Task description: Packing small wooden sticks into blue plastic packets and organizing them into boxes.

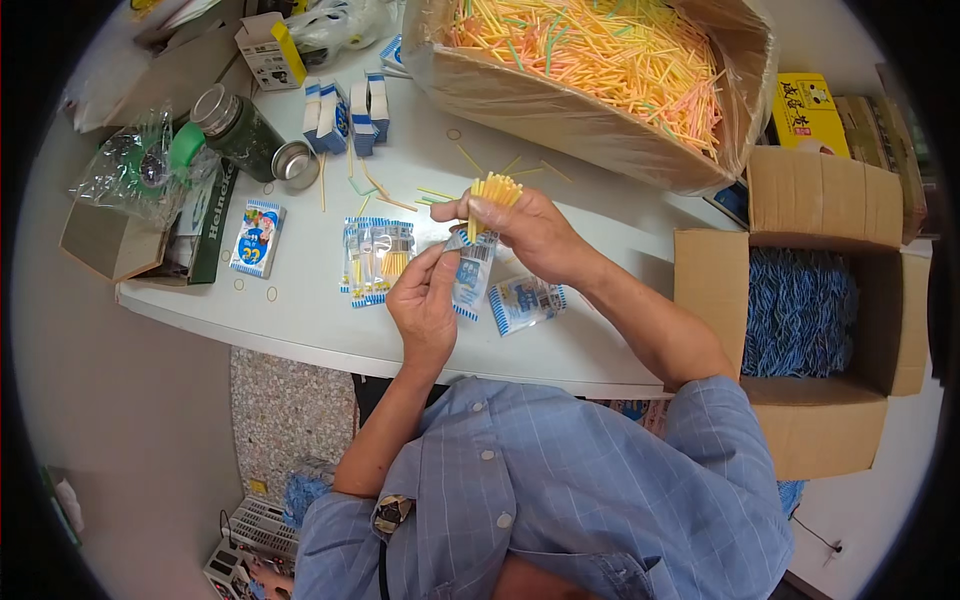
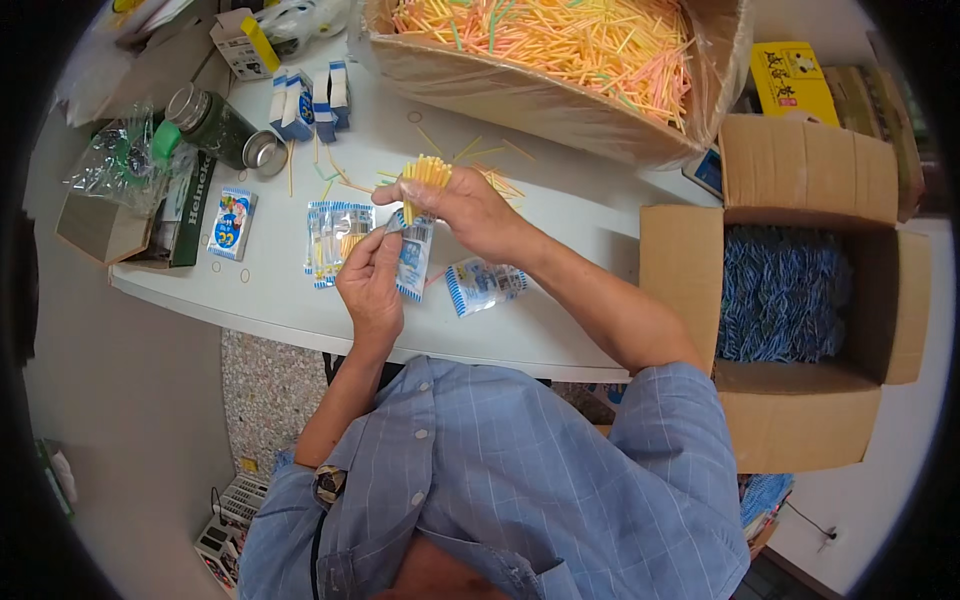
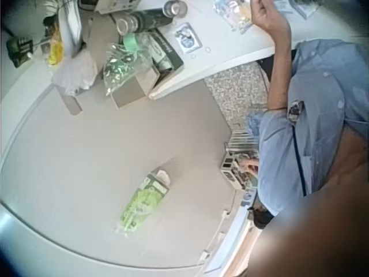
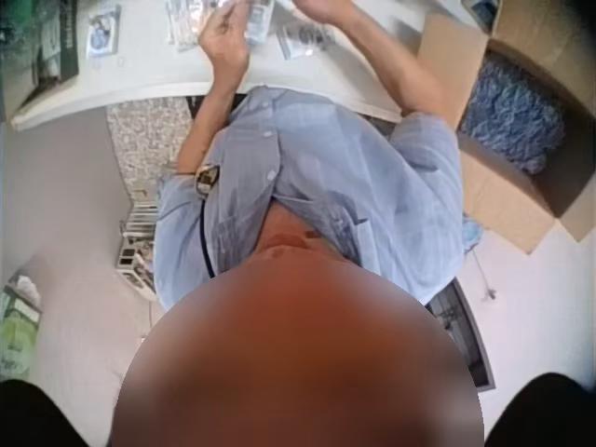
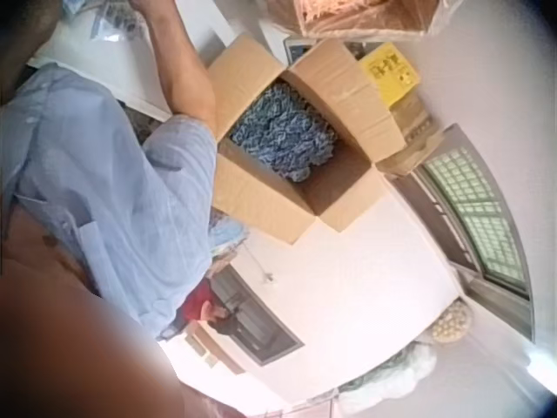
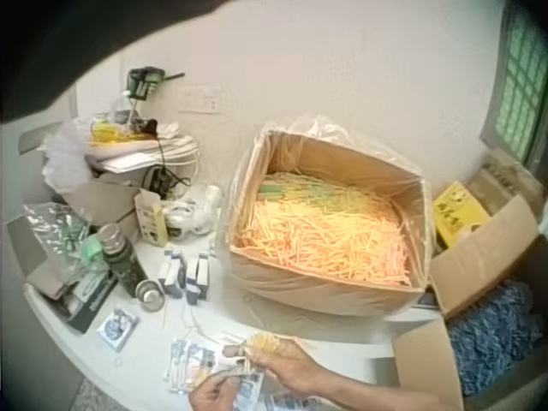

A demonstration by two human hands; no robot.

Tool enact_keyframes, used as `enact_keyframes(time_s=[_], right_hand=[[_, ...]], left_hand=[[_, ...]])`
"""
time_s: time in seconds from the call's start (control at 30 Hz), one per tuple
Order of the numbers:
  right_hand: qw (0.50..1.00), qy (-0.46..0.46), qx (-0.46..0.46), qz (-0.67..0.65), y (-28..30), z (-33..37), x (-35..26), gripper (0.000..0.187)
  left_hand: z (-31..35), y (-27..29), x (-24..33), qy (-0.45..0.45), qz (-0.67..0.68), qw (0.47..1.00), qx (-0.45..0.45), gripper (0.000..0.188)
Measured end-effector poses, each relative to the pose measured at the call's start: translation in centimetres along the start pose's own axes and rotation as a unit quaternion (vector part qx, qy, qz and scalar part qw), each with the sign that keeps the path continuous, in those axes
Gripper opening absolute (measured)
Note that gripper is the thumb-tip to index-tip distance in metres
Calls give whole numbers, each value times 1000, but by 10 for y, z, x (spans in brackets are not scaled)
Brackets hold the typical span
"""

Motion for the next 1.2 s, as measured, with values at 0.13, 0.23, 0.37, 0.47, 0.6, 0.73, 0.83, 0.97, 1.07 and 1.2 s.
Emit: enact_keyframes(time_s=[0.13,0.23,0.37,0.47,0.6,0.73,0.83,0.97,1.07,1.2], right_hand=[[985,76,27,152,-3,-2,2,32],[987,69,37,143,-4,-4,2,32],[994,37,61,81,-5,-4,5,32],[991,44,39,118,-6,-5,8,32],[983,64,-2,174,-16,0,7,33],[980,24,-22,199,-17,1,9,34],[983,-9,-26,179,-14,0,13,34],[979,86,-23,182,-16,1,17,37],[987,43,-57,147,-14,0,11,39],[999,11,-35,35,-7,-3,26,42]], left_hand=[[2,3,-3,-16,-25,1000,-5,22],[2,3,-1,-28,-32,999,-5,22],[1,3,2,-12,-26,1000,-3,24],[3,-9,6,46,84,995,-19,29],[2,-8,3,46,105,992,-49,34],[-2,-1,3,33,62,997,-41,34],[-5,1,3,24,32,998,-40,35],[-8,-2,2,0,37,999,-34,34],[-11,1,2,-8,41,998,-45,35],[-14,-4,5,-18,31,998,-59,36]])
Point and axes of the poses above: each hand's wrist, its own z-axis away from the middle knuckle, its own y-axis out of the back of the hand, x = y × z, the point moved 1 cm from there along -z, towards the middle knuckle, and after that the axes turned 15 degrees about x, right-handed, at the moved point
